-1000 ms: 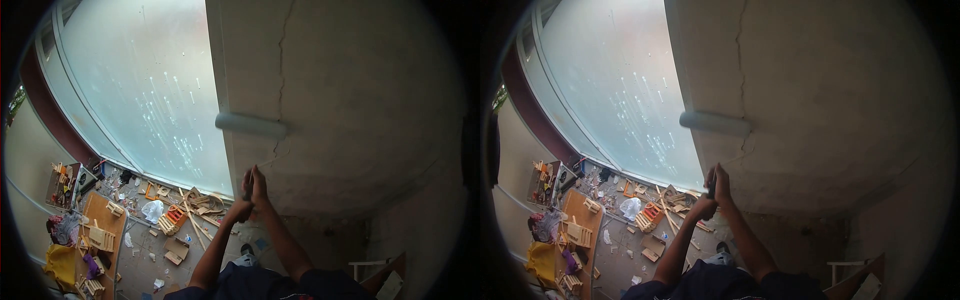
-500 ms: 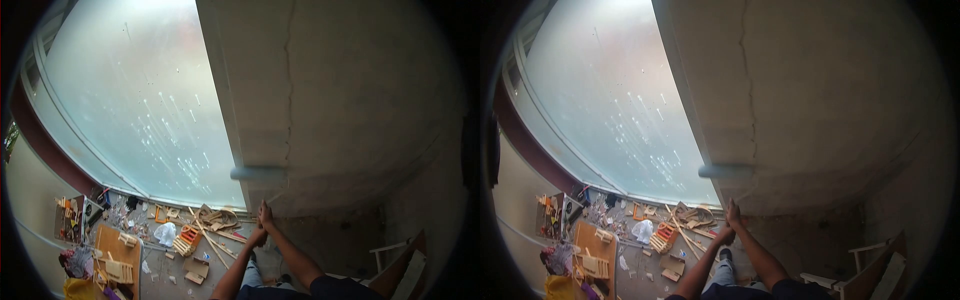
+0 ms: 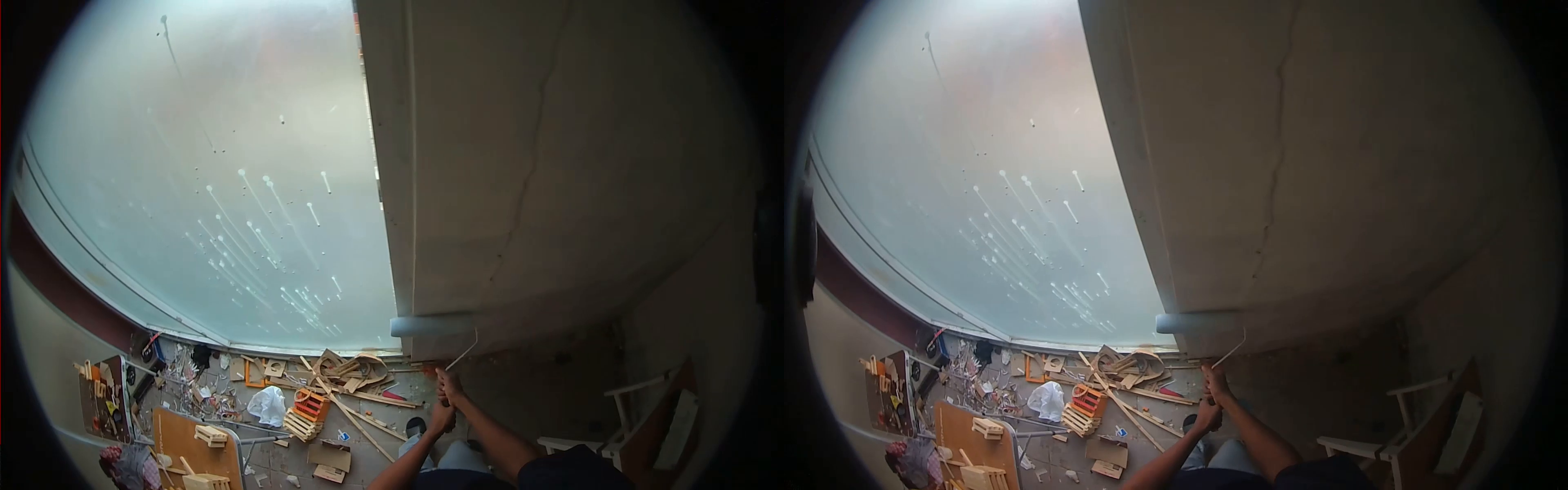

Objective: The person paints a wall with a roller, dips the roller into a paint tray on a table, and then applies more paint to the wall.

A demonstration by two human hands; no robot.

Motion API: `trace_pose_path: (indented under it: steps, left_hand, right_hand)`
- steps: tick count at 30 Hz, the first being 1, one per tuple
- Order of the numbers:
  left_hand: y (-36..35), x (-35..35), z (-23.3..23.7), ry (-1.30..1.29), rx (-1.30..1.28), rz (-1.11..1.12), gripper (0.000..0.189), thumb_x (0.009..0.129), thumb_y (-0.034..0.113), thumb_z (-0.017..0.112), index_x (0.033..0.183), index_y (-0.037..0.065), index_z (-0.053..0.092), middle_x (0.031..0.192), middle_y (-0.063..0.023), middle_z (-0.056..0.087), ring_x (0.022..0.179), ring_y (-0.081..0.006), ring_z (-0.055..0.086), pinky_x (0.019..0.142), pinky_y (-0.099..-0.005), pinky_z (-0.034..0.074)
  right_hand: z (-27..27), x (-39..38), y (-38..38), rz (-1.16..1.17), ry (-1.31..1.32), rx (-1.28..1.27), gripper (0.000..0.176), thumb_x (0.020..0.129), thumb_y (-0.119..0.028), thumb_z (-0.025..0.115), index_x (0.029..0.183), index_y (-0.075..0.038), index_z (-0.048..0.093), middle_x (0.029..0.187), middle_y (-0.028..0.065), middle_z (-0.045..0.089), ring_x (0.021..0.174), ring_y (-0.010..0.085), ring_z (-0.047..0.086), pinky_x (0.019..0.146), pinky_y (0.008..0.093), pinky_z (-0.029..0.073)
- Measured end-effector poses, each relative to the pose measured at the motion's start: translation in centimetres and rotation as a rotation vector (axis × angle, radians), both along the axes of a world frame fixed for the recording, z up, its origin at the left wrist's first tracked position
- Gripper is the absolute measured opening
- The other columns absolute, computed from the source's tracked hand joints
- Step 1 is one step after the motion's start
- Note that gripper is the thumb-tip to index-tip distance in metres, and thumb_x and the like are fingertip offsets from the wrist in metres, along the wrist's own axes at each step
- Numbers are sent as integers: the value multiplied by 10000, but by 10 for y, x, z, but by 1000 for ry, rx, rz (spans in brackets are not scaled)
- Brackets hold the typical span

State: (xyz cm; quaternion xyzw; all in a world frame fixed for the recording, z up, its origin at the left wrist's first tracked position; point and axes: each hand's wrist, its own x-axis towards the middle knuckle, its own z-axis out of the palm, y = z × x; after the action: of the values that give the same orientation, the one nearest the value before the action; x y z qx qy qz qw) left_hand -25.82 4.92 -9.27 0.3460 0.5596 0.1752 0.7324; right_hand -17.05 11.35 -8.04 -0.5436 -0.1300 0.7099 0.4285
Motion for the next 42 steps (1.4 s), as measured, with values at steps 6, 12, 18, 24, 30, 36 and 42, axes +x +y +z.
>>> trace_pose_path:
  steps: [6,12,18,24,30,36,42]
  left_hand:
    - [44,22,97,47,594,-16,385,762,273,547,781,-111,544,630,-240,580,616,-299,620,550,-391,441]
    - [87,60,190,-130,778,-41,263,759,192,577,757,-70,552,547,-91,554,503,-140,544,446,-306,406]
    - [58,63,135,-226,563,64,395,790,262,563,697,-120,522,557,-119,562,525,-151,540,500,-340,421]
    - [4,48,30,-149,364,51,374,778,306,598,801,-52,493,548,-53,498,458,-146,495,399,-292,371]
    - [18,31,82,-130,176,-113,407,772,305,610,886,-64,481,704,-111,540,523,-147,524,410,-297,382]
    - [54,31,178,-94,407,-251,410,784,303,591,958,-48,474,772,-129,551,589,-156,547,445,-301,397]
    - [78,45,203,-144,564,-148,408,787,300,585,973,-44,467,797,-132,544,624,-166,539,479,-305,394]
  right_hand:
    - [94,18,32,-177,-357,497,488,846,-416,483,492,-142,289,418,-20,323,318,94,281,320,289,166]
    - [246,53,55,-111,-301,420,494,869,-363,447,466,-97,345,406,-6,332,313,114,306,339,304,217]
    - [142,55,52,-81,-921,530,509,865,-365,420,525,14,419,435,109,419,393,253,452,433,418,362]
    - [19,37,14,-10,-713,69,506,855,-418,454,585,9,463,479,112,475,433,239,517,436,388,398]
    - [97,22,-3,-213,-535,307,430,884,-400,450,641,-46,469,472,47,446,398,145,486,372,311,359]
    - [216,15,22,-243,-1074,793,280,890,-268,481,795,-5,494,602,138,538,521,287,560,494,354,441]
    - [280,13,10,-158,-1372,781,258,878,-227,510,907,26,469,845,223,589,744,368,608,641,406,479]
